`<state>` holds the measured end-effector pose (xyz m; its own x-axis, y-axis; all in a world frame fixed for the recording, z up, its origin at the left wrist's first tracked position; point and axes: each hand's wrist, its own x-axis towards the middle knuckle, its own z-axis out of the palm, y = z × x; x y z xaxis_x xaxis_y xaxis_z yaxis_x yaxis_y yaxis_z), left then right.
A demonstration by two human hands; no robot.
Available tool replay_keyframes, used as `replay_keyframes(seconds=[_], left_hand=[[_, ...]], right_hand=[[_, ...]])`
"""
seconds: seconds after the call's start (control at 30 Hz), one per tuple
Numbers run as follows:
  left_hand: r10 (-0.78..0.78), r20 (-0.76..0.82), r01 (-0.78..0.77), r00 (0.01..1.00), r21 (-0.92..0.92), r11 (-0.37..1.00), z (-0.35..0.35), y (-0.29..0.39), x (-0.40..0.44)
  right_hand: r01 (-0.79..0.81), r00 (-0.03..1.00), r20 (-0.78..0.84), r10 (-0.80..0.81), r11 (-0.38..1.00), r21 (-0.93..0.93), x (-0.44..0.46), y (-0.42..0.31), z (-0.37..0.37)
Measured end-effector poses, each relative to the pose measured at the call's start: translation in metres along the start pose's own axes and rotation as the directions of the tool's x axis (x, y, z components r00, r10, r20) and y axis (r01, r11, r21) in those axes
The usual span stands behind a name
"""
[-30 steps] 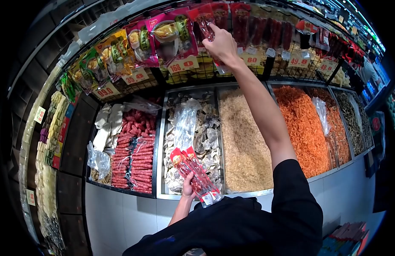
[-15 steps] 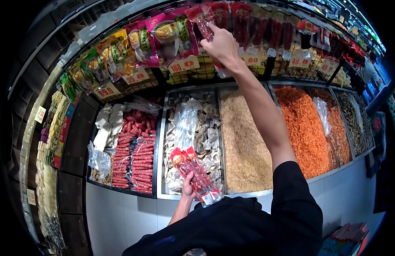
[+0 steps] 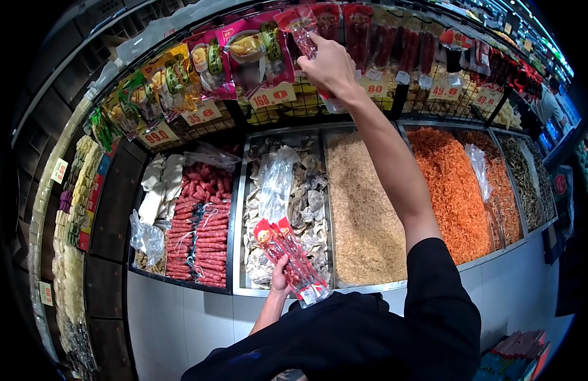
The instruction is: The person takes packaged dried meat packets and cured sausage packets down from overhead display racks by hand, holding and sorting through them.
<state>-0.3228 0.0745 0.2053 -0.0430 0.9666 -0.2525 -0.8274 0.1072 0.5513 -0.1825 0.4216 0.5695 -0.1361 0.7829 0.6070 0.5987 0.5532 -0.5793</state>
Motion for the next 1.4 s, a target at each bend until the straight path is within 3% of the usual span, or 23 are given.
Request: replay_keyframes(seconds=[0.1,0.17,0.27,0.37,0.53,0.6,0.67,0.9,0.97,1.1,1.2,1.4], left_hand=[[-0.020,-0.008,0.020,1.000,-0.016,1.000,-0.004,-0.001,0.001],[-0.003,-0.009,0.003,1.000,-0.011,1.000,-0.003,-0.001,0.001],[-0.001,0.002,0.001,1.000,-0.011,1.000,-0.001,0.000,0.000],[-0.014,0.007,0.014,1.000,-0.015,1.000,0.001,0.001,-0.001],[-0.017,0.006,0.017,1.000,-0.016,1.000,-0.005,-0.001,0.001],[-0.022,0.028,0.020,0.999,0.065,0.998,-0.013,-0.003,0.002],[-0.027,0.029,0.025,0.999,0.058,0.998,-0.015,-0.004,0.002],[-0.026,0.011,0.026,1.000,-0.007,1.000,0.005,0.002,-0.003],[-0.006,0.000,0.006,1.000,-0.002,1.000,0.005,0.000,-0.002],[-0.007,0.009,0.007,1.000,-0.001,1.000,0.000,0.000,-0.003],[0.023,-0.050,-0.023,0.998,0.007,1.000,0.010,0.005,-0.007],[0.050,-0.025,-0.050,0.998,0.004,0.999,0.005,0.007,-0.010]], right_hand=[[0.007,1.000,-0.030,-0.007,1.000,-0.003,0.003,0.006,0.004],[0.119,0.986,-0.104,-0.127,0.990,-0.073,0.006,0.012,0.008],[0.000,1.000,-0.006,-0.001,1.000,-0.024,0.004,0.002,0.000],[0.085,0.992,-0.088,-0.090,0.995,-0.055,0.004,0.006,0.002],[0.070,0.995,-0.061,-0.073,0.996,-0.061,0.005,0.006,0.001],[0.065,0.996,-0.056,-0.069,0.996,-0.063,0.005,0.003,-0.002],[-0.004,1.000,0.021,0.006,0.998,-0.067,0.004,-0.002,-0.006],[0.016,1.000,-0.021,-0.019,0.988,-0.155,0.030,0.020,0.023],[-0.066,0.994,0.077,0.080,0.983,-0.173,0.040,0.018,0.026],[-0.076,0.993,0.070,0.094,0.971,-0.225,0.065,0.034,0.053],[-0.085,0.994,-0.083,0.066,0.965,-0.246,0.082,0.044,0.072],[-0.212,0.966,0.102,0.239,0.952,-0.220,0.108,0.049,0.080]])
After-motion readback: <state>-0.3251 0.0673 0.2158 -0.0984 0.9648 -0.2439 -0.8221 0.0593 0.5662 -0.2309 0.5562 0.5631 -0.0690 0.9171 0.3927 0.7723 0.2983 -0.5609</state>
